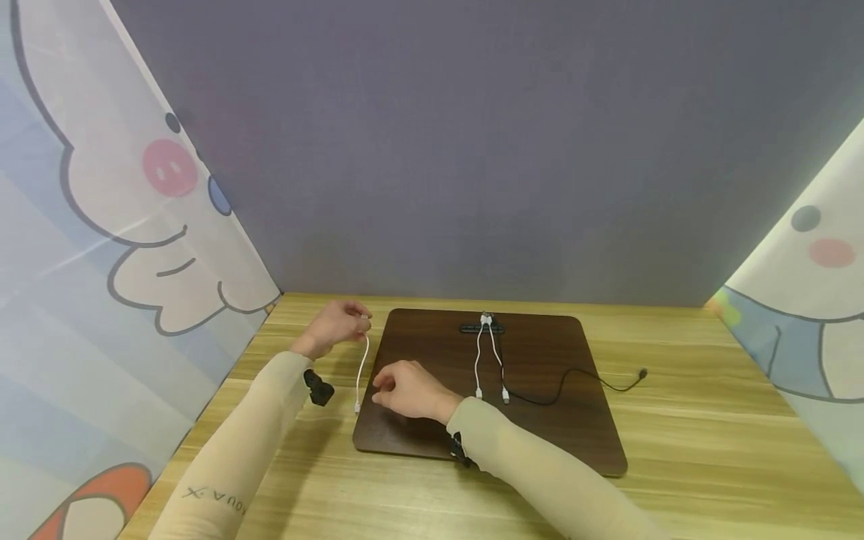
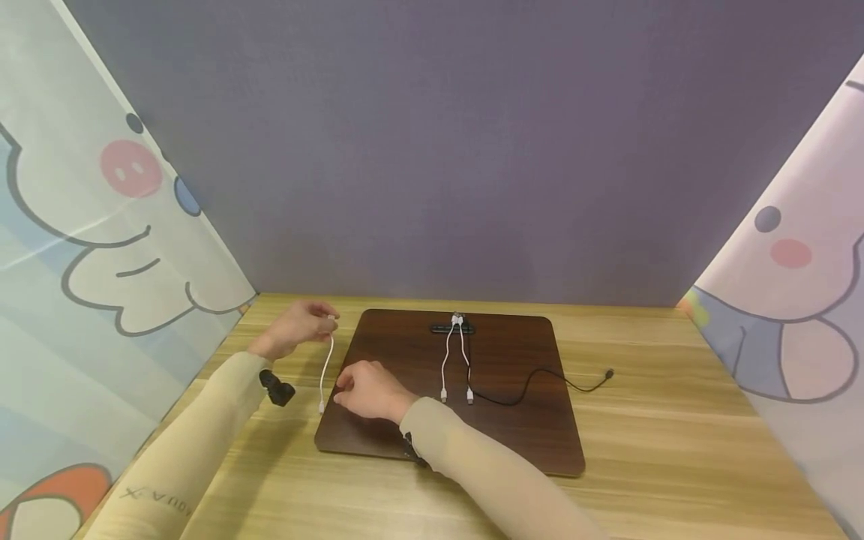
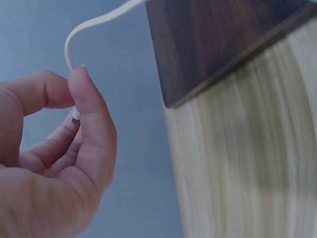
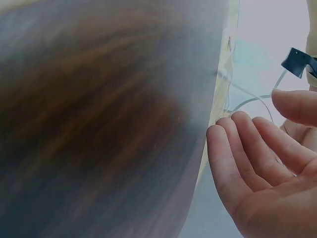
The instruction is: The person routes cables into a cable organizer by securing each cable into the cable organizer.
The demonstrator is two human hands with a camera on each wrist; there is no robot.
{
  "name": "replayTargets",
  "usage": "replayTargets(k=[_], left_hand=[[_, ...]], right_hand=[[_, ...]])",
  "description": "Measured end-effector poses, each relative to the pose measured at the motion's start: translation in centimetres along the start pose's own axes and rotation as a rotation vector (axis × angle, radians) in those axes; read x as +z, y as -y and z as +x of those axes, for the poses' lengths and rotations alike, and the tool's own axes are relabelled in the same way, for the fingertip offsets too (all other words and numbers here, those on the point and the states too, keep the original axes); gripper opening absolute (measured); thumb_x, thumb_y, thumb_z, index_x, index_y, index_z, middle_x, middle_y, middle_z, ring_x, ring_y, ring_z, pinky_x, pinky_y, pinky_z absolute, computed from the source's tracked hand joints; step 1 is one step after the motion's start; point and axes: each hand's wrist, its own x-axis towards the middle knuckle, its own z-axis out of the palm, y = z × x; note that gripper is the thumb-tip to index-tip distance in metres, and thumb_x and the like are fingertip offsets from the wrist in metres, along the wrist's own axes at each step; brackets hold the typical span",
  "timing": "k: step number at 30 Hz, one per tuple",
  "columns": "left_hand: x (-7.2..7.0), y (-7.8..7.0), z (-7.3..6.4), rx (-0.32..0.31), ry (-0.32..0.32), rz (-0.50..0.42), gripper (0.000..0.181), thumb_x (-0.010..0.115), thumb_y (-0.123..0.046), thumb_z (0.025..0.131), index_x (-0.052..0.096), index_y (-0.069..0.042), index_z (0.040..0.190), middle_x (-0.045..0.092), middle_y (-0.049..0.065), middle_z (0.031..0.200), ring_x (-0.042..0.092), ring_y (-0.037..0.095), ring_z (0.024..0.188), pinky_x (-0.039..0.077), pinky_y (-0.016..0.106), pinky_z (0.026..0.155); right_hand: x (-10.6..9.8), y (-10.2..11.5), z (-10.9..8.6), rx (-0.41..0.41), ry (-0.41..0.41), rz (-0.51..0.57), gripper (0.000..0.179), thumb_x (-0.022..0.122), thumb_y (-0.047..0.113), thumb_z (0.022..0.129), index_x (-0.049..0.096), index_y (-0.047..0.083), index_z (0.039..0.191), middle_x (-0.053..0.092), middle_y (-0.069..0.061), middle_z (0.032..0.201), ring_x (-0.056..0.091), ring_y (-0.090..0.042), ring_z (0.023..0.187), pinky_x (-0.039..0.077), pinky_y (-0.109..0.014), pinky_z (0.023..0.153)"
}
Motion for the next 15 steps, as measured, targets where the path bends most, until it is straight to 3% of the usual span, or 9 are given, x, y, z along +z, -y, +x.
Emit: replayTargets(k=[6,15], left_hand=[[0.7,-1.4,-0.4,0.028,0.001,-0.001,0.029,0.062,-0.005,0.094,0.061,0.006,0.121,0.060,0.024,0.124,0.068,0.029,0.092,0.057,0.049,0.091],[1.4,-2.8,-0.5,0.062,0.026,-0.029,0.034,0.061,-0.005,0.098,0.057,0.012,0.127,0.059,0.022,0.120,0.068,0.022,0.082,0.057,0.047,0.089]], right_hand=[[0.2,0.0,0.4,0.023,0.015,0.077,0.031,0.075,0.017,0.093,0.072,0.002,0.119,0.072,0.002,0.092,0.064,-0.006,0.079,0.052,-0.024,0.074],[0.5,-0.5,0.8,0.008,0.049,0.182,0.025,0.076,0.018,0.093,0.073,0.005,0.114,0.071,0.005,0.087,0.063,-0.006,0.068,0.052,-0.025,0.069]])
